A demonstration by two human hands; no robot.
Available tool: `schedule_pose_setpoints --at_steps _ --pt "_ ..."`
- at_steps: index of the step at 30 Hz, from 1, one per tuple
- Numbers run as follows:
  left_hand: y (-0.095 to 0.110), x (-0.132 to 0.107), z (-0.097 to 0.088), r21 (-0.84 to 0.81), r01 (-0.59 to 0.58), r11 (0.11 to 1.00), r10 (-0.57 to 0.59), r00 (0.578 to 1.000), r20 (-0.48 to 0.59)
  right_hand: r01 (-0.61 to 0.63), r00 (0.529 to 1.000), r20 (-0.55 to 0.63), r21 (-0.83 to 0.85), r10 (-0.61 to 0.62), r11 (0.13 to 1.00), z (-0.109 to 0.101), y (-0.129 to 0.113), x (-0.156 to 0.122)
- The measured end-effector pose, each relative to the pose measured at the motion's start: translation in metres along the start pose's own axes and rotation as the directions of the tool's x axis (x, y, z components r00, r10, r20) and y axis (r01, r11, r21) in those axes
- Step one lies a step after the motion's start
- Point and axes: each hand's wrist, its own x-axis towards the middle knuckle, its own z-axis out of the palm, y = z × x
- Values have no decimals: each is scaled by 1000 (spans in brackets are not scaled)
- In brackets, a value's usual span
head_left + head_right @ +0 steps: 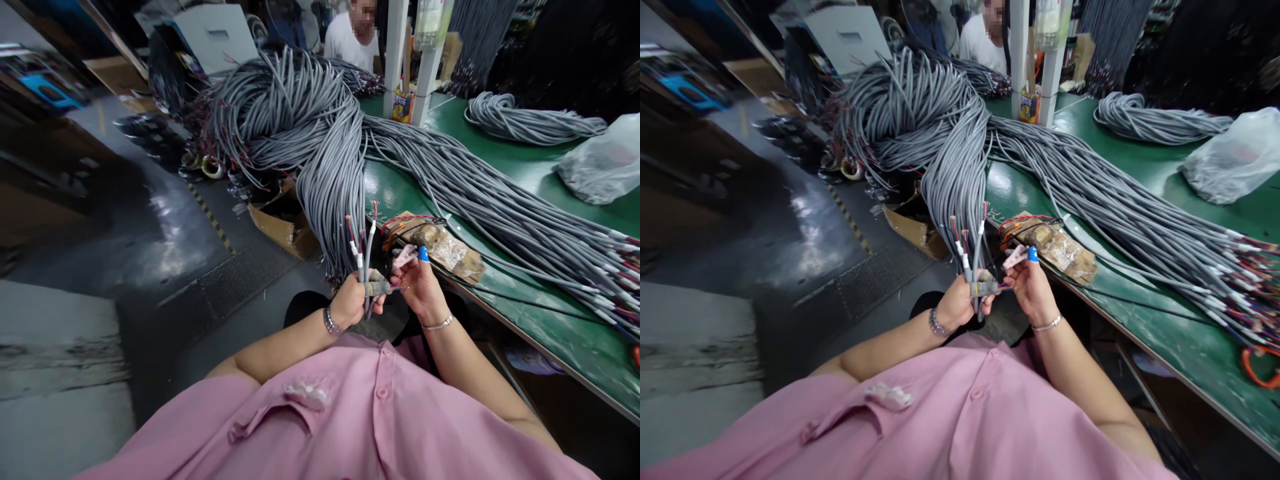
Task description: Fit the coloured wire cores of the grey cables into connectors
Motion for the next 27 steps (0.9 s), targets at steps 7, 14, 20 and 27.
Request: schedule_pose_setpoints --at_steps 7,14,20,27 --pt "-2 -10 3 -76 -91 993 85 993 -76 57 998 39 -53 -55 997 -4 1 1" --pt "-2 -1 6 -107 -116 988 108 991 -80 30 999 37 -12 -30 999 -2 5 4" --pt "-5 8 6 -83 -114 990 108 991 -82 2 1000 -17 107 -1 994 -1 8 13" --pt "-7 10 6 -60 -118 991 112 989 -99 33 999 19 98 -35 995 1 10 12"
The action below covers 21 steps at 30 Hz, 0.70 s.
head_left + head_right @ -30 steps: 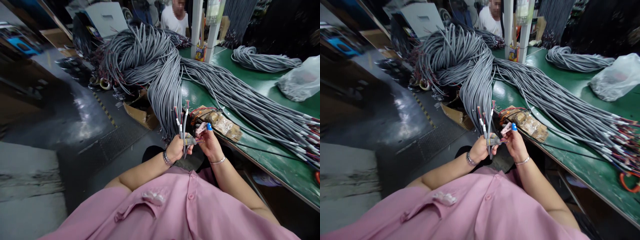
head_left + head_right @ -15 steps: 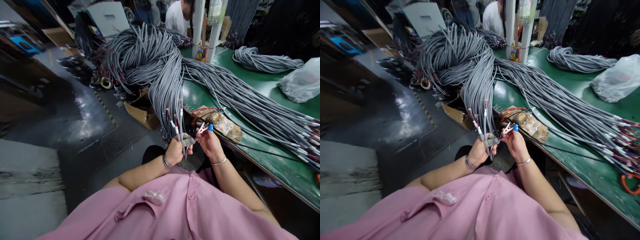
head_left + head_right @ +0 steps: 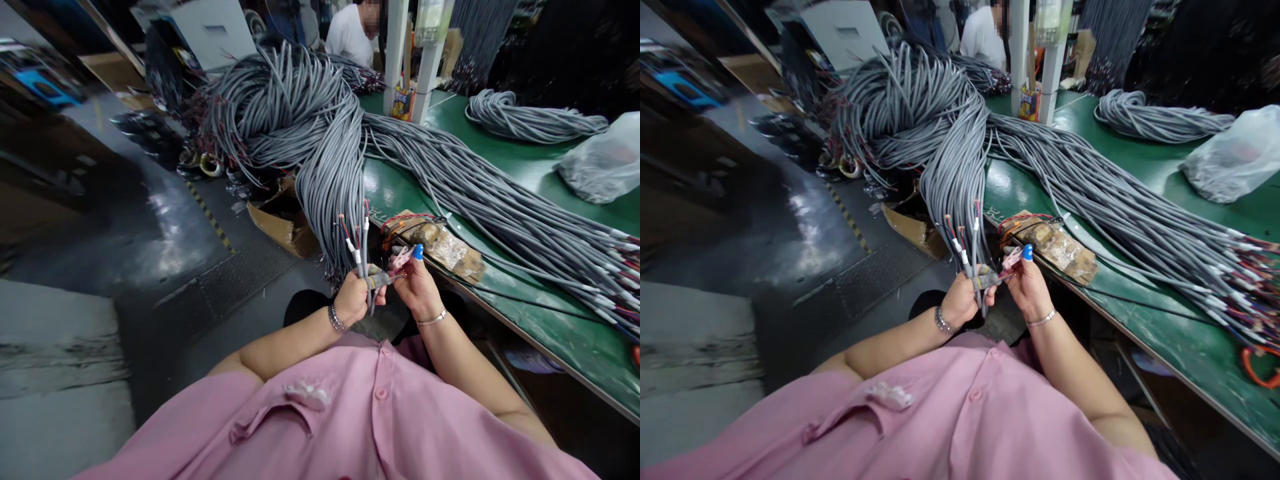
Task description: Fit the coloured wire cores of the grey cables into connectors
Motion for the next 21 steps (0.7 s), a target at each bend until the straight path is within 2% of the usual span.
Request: schedule_pose_setpoints --at_steps 4,8,10,12,15,18,21 --pt "1 -6 -4 -2 -1 1000 0 1000 -8 -83 995 53 -62 86 995 -5 -4 -7" --pt "-1 -14 -11 30 -9 1000 10 1000 -13 -165 974 118 -229 195 959 -14 -9 -21" --pt "-5 -16 -15 57 -23 998 24 1000 -17 -160 962 158 -336 223 928 -17 -9 -30" --pt "-9 -16 -18 90 -34 995 35 999 -13 -102 967 167 -439 193 893 -17 -6 -38" --pt "-13 -16 -21 142 -33 989 31 999 12 31 988 143 -556 59 831 -12 -3 -46" --pt "-10 -16 -20 238 -14 971 -10 995 101 122 986 166 -630 -21 767 -5 -5 -49" --pt "-3 -16 -19 307 12 952 -74 979 190 149 981 191 -665 -26 732 0 -7 -49"
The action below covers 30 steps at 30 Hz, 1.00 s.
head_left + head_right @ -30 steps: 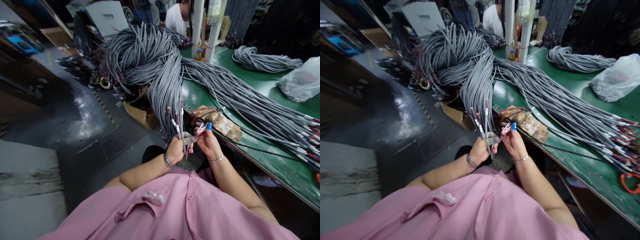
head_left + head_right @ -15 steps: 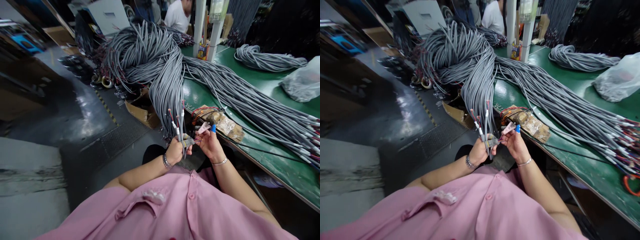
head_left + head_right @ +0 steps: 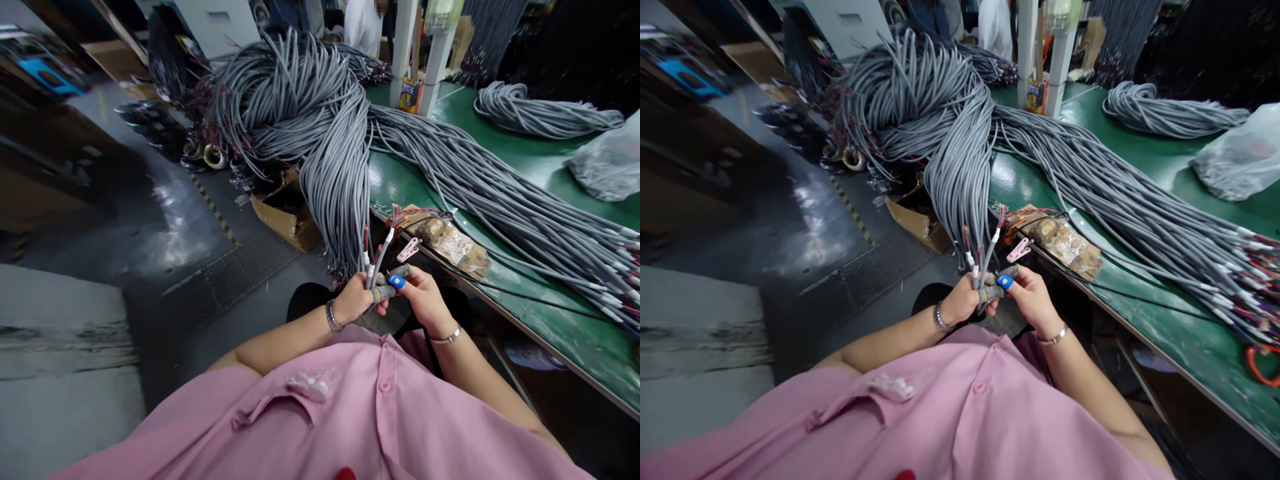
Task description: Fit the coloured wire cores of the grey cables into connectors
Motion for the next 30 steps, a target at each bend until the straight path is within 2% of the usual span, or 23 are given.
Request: schedule_pose_setpoints --at_steps 2,7,9,15,22,27,30 --pt "2 0 0 -28 15 999 -15 1000 -7 14 1000 -6 -13 -14 1000 1 0 1" --pt "-3 0 4 -192 -22 981 -14 983 -185 16 994 -106 -8 -16 1000 3 6 0" --pt "-5 0 7 -226 -45 973 -5 976 -218 8 991 -133 7 -7 1000 4 8 0" --pt "-5 1 13 -278 -100 955 29 968 -251 18 989 -144 54 -10 998 6 8 -1" --pt "-3 3 10 -278 -109 954 32 963 -266 17 993 -119 112 -4 994 4 14 0" --pt "4 4 9 -309 -91 947 10 967 -254 -58 984 -143 310 107 949 -12 18 11" --pt "9 5 11 -322 -90 942 17 975 -223 -133 977 -108 364 184 922 -20 16 24"
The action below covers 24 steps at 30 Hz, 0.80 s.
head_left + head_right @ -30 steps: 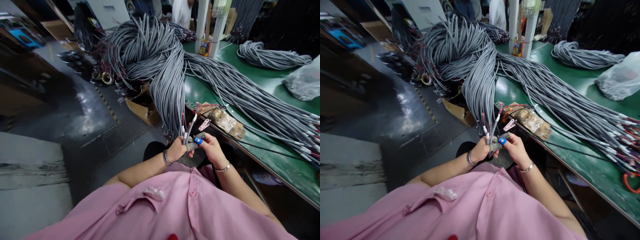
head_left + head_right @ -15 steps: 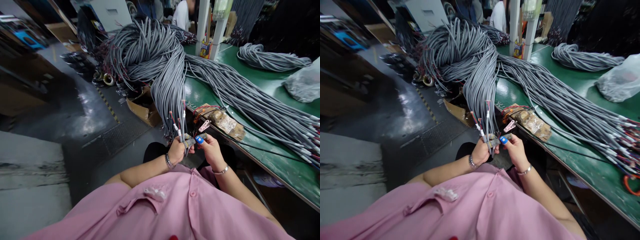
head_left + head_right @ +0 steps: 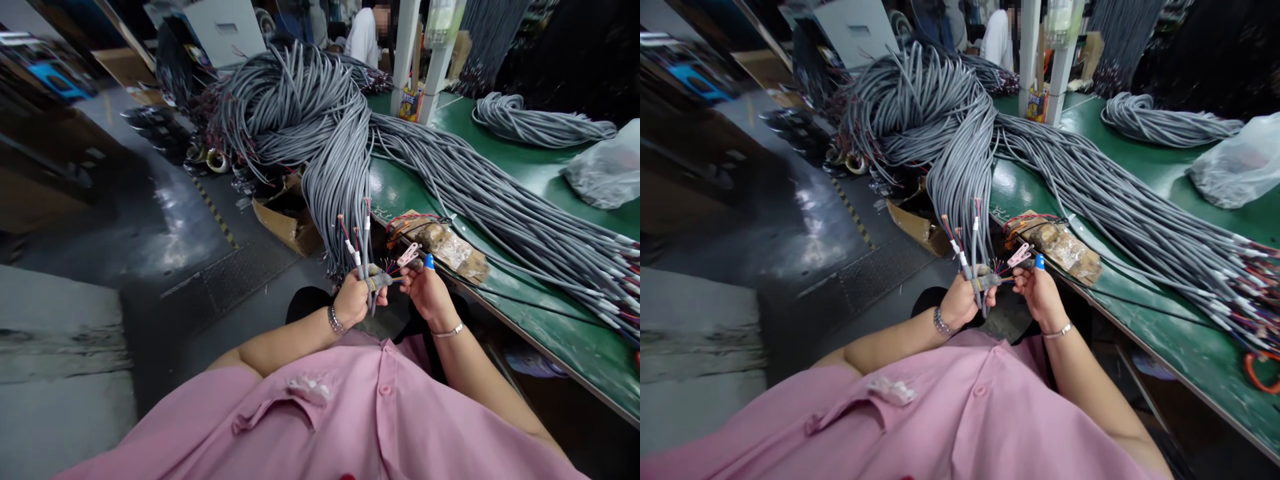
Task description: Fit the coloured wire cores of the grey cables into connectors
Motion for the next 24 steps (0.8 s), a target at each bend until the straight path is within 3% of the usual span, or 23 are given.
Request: schedule_pose_setpoints --at_steps 3,5,8,10,14,17,24 --pt "3 2 4 8 14 1000 -14 999 31 14 1000 24 -34 -14 999 3 -5 11" --pt "4 4 6 18 42 999 -42 998 40 130 991 -21 -94 -133 987 7 -4 13" --pt "5 8 8 31 70 997 -71 997 40 318 926 -132 -230 -353 920 11 2 13" --pt "6 10 10 34 69 997 -70 997 41 351 905 -151 -262 -398 899 11 4 12" --pt "5 14 13 46 73 996 -75 996 40 235 969 -75 -34 -237 971 14 3 16" --pt "2 16 13 44 70 997 -72 997 32 147 989 -47 113 -142 983 16 1 20" --pt "-2 18 10 87 74 993 -77 996 39 151 986 -103 168 -135 974 18 2 24"
